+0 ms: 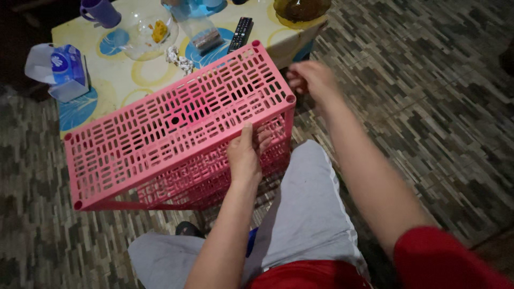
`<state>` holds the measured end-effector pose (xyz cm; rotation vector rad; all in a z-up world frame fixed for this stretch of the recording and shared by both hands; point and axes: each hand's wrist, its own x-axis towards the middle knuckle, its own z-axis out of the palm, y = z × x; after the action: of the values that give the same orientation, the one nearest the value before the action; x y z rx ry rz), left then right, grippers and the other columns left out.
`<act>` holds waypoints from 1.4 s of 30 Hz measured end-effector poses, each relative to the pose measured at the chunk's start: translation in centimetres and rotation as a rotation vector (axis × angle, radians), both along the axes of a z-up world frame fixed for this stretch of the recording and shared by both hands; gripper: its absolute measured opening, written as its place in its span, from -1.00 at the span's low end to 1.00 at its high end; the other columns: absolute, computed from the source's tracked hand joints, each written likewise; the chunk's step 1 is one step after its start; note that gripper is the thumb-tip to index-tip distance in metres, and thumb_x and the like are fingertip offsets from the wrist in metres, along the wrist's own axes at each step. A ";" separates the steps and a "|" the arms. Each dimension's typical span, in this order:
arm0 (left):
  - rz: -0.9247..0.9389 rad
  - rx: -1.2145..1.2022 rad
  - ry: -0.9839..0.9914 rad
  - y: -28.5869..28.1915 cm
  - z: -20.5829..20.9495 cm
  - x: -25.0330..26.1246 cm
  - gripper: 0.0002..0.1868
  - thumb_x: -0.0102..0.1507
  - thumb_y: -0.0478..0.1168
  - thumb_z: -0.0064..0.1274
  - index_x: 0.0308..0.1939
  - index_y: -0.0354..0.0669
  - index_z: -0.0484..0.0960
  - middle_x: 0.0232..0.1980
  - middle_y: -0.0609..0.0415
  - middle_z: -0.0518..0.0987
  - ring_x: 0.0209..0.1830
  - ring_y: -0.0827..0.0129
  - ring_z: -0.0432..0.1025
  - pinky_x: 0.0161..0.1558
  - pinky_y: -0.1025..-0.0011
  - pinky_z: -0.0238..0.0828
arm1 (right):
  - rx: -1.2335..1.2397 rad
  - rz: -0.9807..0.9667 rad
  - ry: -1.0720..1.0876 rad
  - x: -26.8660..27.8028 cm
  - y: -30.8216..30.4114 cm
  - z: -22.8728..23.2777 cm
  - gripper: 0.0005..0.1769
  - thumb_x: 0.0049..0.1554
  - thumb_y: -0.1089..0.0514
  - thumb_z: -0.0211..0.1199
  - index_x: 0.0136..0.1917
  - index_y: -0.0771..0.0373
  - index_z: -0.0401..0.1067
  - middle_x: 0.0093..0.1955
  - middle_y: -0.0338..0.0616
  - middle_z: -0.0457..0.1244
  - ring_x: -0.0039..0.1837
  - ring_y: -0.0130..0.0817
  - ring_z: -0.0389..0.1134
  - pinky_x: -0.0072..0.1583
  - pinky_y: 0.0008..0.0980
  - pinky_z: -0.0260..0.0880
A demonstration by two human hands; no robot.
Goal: The person assembles a pink plastic storage rack by inserting four pink cylindrical legs into the corner holes of a perforated tray, then places a second tray on top to form a two-tier rack.
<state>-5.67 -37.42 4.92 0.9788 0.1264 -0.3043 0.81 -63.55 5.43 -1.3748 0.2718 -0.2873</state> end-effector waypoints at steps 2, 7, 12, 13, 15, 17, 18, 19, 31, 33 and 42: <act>0.001 0.001 0.001 0.0 -0.2 0.1 -0.56 0.39 0.00 0.02 -0.12 -0.43 0.62 -0.19 -0.07 0.67 -0.25 0.31 0.60 -0.21 0.44 0.59 | -0.041 0.068 -0.024 3.0 0.5 0.8 -0.68 0.27 0.00 0.21 0.12 0.28 0.53 -0.05 -0.17 0.41 -0.13 -0.45 0.43 -0.13 -0.45 0.39; 0.003 -0.022 0.015 0.0 -0.5 0.3 -0.58 0.39 -0.02 0.03 -0.13 -0.44 0.59 -0.20 -0.08 0.65 -0.26 0.28 0.60 -0.21 0.39 0.60 | 0.000 0.274 -0.010 8.3 2.2 2.6 -0.63 0.27 -0.07 0.20 0.14 0.25 0.48 -0.04 -0.19 0.42 -0.11 -0.42 0.44 -0.08 -0.40 0.45; 0.005 -0.013 0.021 0.0 -0.1 0.2 -0.61 0.37 -0.04 0.00 -0.15 -0.42 0.60 -0.22 -0.05 0.66 -0.29 0.31 0.58 -0.22 0.38 0.61 | 0.277 0.386 -0.043 10.4 3.0 2.1 -0.69 0.30 -0.02 0.13 0.16 0.24 0.40 0.00 -0.12 0.40 -0.05 -0.34 0.46 0.02 -0.26 0.55; -0.006 0.001 0.012 0.1 0.0 0.1 -0.60 0.38 -0.04 0.00 -0.14 -0.42 0.60 -0.23 -0.06 0.65 -0.29 0.31 0.58 -0.22 0.39 0.60 | 0.337 0.396 -0.036 10.6 3.0 1.8 -0.69 0.31 -0.02 0.11 0.15 0.25 0.39 0.00 -0.09 0.40 -0.05 -0.31 0.47 0.03 -0.24 0.56; -0.030 0.030 -0.002 0.4 0.1 0.1 -0.59 0.41 -0.05 -0.01 -0.14 -0.44 0.61 -0.26 -0.09 0.64 -0.29 0.31 0.58 -0.20 0.40 0.59 | 0.388 0.393 -0.014 11.0 3.0 1.3 -0.70 0.32 -0.01 0.08 0.13 0.26 0.38 0.00 -0.06 0.41 -0.06 -0.28 0.48 0.03 -0.21 0.56; -0.031 -0.005 -0.001 0.4 0.1 0.1 -0.59 0.42 -0.04 -0.01 -0.14 -0.44 0.61 -0.26 -0.07 0.64 -0.29 0.33 0.57 -0.19 0.42 0.59 | 0.368 0.367 0.020 11.1 2.8 0.9 -0.74 0.32 0.02 0.09 0.11 0.26 0.38 -0.03 -0.05 0.40 -0.08 -0.28 0.48 0.01 -0.20 0.56; -0.031 -0.024 0.000 0.4 0.1 0.1 -0.59 0.42 -0.04 -0.01 -0.14 -0.45 0.61 -0.25 -0.07 0.64 -0.28 0.33 0.57 -0.19 0.42 0.58 | 0.316 0.364 -0.003 11.1 2.7 0.8 -0.74 0.32 0.04 0.11 0.11 0.27 0.40 -0.02 -0.06 0.40 -0.07 -0.30 0.47 0.01 -0.22 0.55; -0.029 -0.022 0.003 0.3 0.2 0.1 -0.59 0.42 -0.04 -0.01 -0.14 -0.44 0.61 -0.25 -0.06 0.65 -0.28 0.33 0.58 -0.19 0.42 0.58 | 0.264 0.361 -0.026 11.1 2.6 0.8 -0.74 0.33 0.05 0.13 0.12 0.28 0.41 -0.01 -0.07 0.40 -0.06 -0.32 0.47 0.01 -0.24 0.54; -0.026 -0.024 0.033 0.2 0.2 0.1 -0.60 0.40 -0.03 0.02 -0.13 -0.41 0.63 -0.22 -0.04 0.67 -0.29 0.33 0.59 -0.22 0.42 0.59 | -0.255 0.137 -0.023 10.7 2.8 1.3 -0.60 0.32 -0.02 0.18 0.21 0.36 0.47 0.02 -0.09 0.44 0.02 -0.30 0.46 0.08 -0.27 0.49; -0.029 -0.027 0.031 0.3 0.1 0.2 -0.61 0.39 -0.04 0.03 -0.12 -0.41 0.63 -0.21 -0.05 0.67 -0.29 0.33 0.59 -0.23 0.42 0.59 | -0.588 -0.018 -0.028 9.8 3.1 3.0 -0.56 0.33 -0.07 0.17 0.18 0.37 0.49 0.04 -0.03 0.45 0.06 -0.24 0.47 0.12 -0.24 0.46; -0.007 -0.050 -0.020 -0.2 -0.9 0.5 -0.62 0.42 -0.09 0.01 -0.11 -0.45 0.62 -0.22 -0.08 0.66 -0.32 0.29 0.60 -0.29 0.43 0.58 | -1.331 -0.110 -0.188 1.0 7.9 5.9 -0.11 0.30 -0.17 0.24 0.63 0.28 -0.10 0.63 0.45 -0.22 0.62 0.44 -0.18 0.52 0.22 -0.06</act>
<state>-5.16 -37.63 4.03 0.9326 0.0965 -0.3029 1.77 -55.66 11.33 -2.6195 -0.0484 -0.7607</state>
